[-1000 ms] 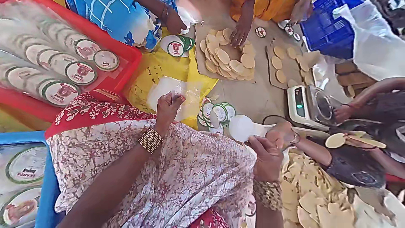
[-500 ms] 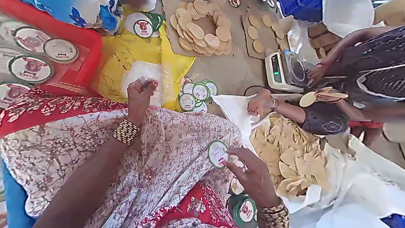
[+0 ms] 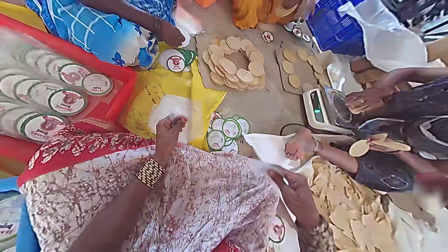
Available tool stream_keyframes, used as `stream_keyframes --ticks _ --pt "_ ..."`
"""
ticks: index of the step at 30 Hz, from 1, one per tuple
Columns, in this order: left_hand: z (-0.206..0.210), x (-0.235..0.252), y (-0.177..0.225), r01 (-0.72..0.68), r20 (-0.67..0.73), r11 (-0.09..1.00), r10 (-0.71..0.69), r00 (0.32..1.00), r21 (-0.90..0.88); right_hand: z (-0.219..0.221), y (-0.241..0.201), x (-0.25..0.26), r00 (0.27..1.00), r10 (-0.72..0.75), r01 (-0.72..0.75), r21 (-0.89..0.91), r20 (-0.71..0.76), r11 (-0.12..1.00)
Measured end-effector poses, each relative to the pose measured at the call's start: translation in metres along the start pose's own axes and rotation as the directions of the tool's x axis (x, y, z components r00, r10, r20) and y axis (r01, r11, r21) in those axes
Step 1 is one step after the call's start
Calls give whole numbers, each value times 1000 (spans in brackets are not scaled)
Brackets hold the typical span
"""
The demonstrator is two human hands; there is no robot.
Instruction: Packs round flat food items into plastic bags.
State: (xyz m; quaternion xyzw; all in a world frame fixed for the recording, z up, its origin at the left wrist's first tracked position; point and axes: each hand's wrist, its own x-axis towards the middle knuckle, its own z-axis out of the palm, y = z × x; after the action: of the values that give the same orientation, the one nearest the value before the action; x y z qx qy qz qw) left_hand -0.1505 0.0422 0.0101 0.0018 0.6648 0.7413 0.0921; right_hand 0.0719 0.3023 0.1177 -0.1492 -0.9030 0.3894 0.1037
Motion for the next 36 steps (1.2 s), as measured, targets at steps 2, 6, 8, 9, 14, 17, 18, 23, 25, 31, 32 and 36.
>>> stream_keyframes --ticks 2,6,8,9,14,17,18,23,25,31,32,36 --pt "1 3 -2 -4 -2 999 4 1000 -46 8 -4 53 992 6 -14 -63 -125 998" --pt "3 6 -1 2 -17 994 -4 1000 -106 27 5 175 961 -27 -66 -324 -275 944" --pt "3 6 -1 10 -9 992 -11 1000 -128 41 15 235 948 -99 -33 -404 -301 914" --pt "3 6 -2 20 -4 992 -20 1000 -128 49 16 263 945 -121 -26 -441 -303 897" --pt "7 5 -6 65 -28 989 -70 997 -132 95 15 376 978 -44 -73 -536 -202 841" --pt "7 4 -7 92 -46 986 -100 994 -140 121 30 416 997 67 -73 -597 -33 799" --pt "7 4 -8 94 -48 985 -102 994 -146 128 37 424 993 106 -53 -605 52 794" --pt "7 1 -10 80 -36 972 -90 995 -219 147 61 440 925 257 -33 -613 281 790" --pt "8 0 -10 96 -32 969 -106 994 -227 146 63 441 933 240 -38 -588 269 808" --pt "9 -1 -11 101 -35 967 -112 993 -232 136 58 454 909 246 7 -603 337 798" --pt "9 -1 -12 100 -37 967 -112 993 -236 136 52 454 912 249 6 -617 326 787" --pt "10 -2 -14 96 -41 964 -110 993 -247 138 36 448 944 234 -17 -673 234 739"
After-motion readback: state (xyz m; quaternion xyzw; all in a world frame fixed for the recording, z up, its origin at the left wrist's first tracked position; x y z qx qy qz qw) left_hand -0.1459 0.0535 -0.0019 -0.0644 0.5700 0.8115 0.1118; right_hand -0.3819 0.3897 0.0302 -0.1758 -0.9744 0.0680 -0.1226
